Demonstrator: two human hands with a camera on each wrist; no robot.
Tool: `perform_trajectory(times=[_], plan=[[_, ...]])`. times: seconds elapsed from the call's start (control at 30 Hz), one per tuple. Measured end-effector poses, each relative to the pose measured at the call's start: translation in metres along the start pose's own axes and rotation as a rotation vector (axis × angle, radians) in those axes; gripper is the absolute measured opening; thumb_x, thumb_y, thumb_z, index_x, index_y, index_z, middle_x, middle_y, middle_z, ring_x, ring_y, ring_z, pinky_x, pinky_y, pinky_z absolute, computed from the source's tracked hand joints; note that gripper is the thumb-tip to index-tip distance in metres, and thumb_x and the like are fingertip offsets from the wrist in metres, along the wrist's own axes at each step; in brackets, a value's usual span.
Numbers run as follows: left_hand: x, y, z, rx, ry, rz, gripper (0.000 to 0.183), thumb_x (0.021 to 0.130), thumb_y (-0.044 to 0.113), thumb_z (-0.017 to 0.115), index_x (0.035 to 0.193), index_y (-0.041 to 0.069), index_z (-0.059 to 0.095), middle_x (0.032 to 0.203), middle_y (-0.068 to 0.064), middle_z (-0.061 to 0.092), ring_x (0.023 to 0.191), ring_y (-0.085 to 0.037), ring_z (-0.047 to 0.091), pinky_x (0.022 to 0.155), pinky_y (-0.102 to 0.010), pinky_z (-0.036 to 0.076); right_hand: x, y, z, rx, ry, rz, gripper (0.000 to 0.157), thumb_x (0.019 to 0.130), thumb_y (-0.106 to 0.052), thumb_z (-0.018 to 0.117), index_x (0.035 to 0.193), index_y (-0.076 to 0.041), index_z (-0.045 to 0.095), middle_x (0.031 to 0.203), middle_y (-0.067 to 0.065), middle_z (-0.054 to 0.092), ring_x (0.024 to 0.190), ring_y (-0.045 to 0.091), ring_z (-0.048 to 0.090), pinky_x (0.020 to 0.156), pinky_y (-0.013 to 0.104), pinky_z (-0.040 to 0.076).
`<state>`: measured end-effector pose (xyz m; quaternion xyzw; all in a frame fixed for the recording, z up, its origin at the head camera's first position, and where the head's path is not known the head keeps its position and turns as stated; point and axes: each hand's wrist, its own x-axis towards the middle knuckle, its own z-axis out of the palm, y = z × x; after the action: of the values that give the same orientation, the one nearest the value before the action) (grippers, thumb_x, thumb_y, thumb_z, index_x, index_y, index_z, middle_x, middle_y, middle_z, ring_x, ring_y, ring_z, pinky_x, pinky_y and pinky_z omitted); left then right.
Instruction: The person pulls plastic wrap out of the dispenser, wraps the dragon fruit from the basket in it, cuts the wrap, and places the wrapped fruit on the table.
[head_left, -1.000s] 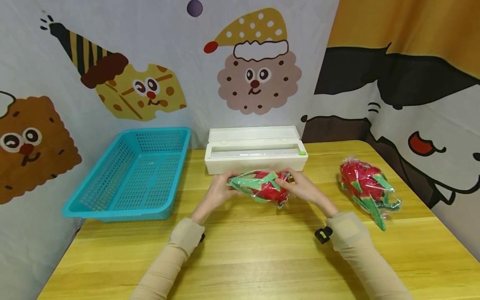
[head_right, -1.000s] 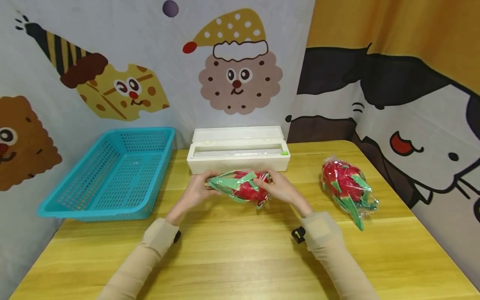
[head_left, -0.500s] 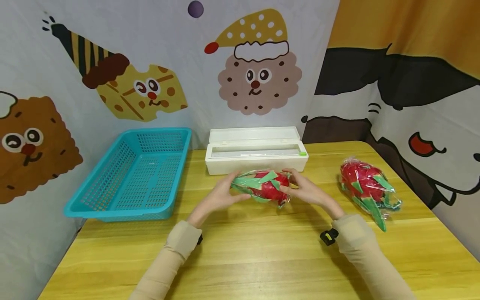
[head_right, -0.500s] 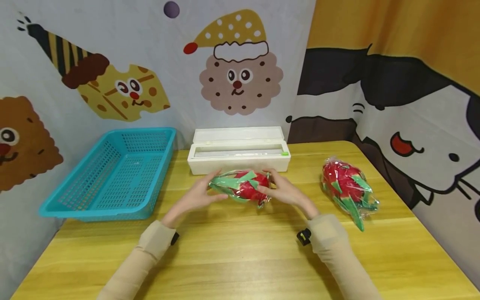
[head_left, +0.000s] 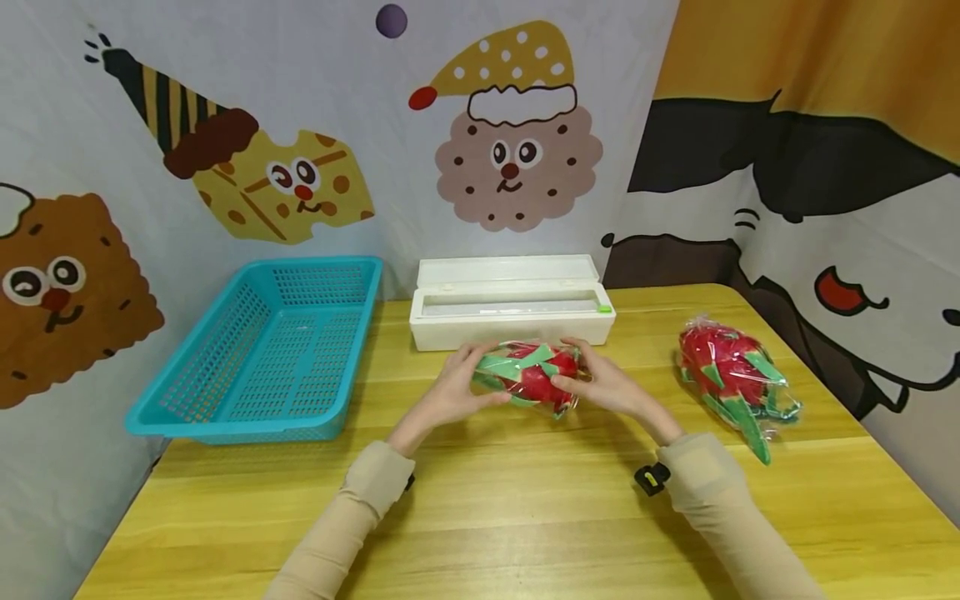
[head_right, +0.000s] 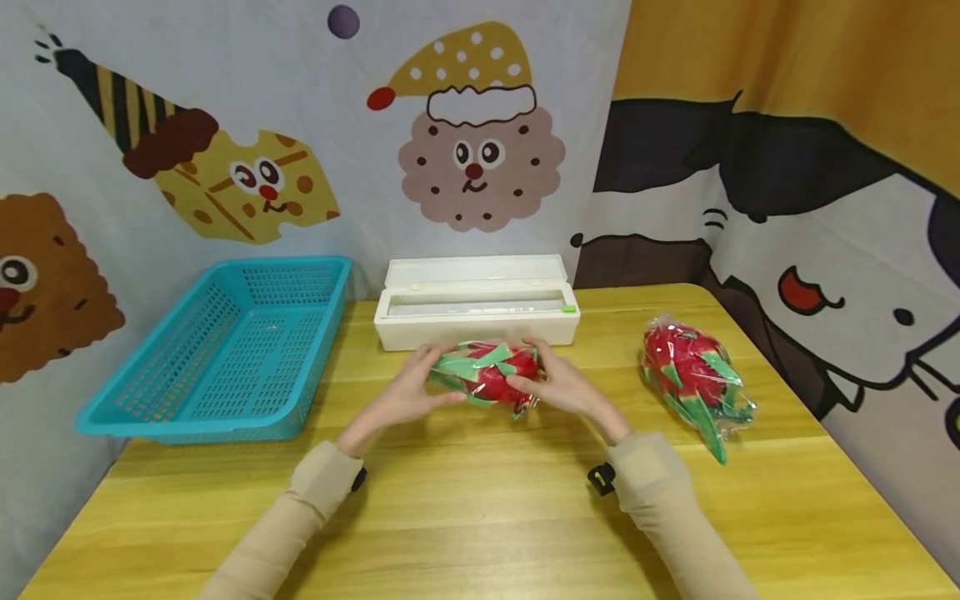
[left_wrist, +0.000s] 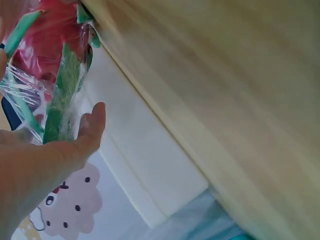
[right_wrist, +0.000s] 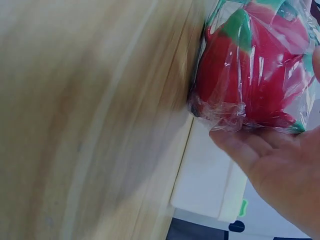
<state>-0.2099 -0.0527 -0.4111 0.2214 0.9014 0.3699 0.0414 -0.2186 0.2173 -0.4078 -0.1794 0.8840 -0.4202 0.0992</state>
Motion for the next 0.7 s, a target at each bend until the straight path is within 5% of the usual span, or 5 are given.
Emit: perform_trajectory(times=[0.4,0.7], plan=[[-0.007,0.004,-0.004,0.37,0.129,0.136,0.082,0.073,0.058,0.073,0.141,0.021,0.045,0.142,-0.007,0.051,0.124,-0.037,0.045,0.099,-0.057,0.04,-0.01,-0.01,0.002,-0.166,0.041,-0.053,0.07,0.084,-0.045,0.069,0.138,-0.011,0.039,0.133,0.018,0.056,0.122,0.038,0.053,0.1,0.057,0.044],[-0.009,0.004,-0.003,0.394,0.068,0.134,0.097,0.072,0.062,0.072,0.147,0.014,0.033,0.146,-0.014,0.042,0.132,-0.037,0.039,0.105,-0.058,0.037,-0.011,-0.008,0.003,-0.139,0.024,-0.07,0.073,0.082,-0.045,0.071,0.14,-0.014,0.038,0.141,0.013,0.049,0.131,0.035,0.045,0.108,0.058,0.036]])
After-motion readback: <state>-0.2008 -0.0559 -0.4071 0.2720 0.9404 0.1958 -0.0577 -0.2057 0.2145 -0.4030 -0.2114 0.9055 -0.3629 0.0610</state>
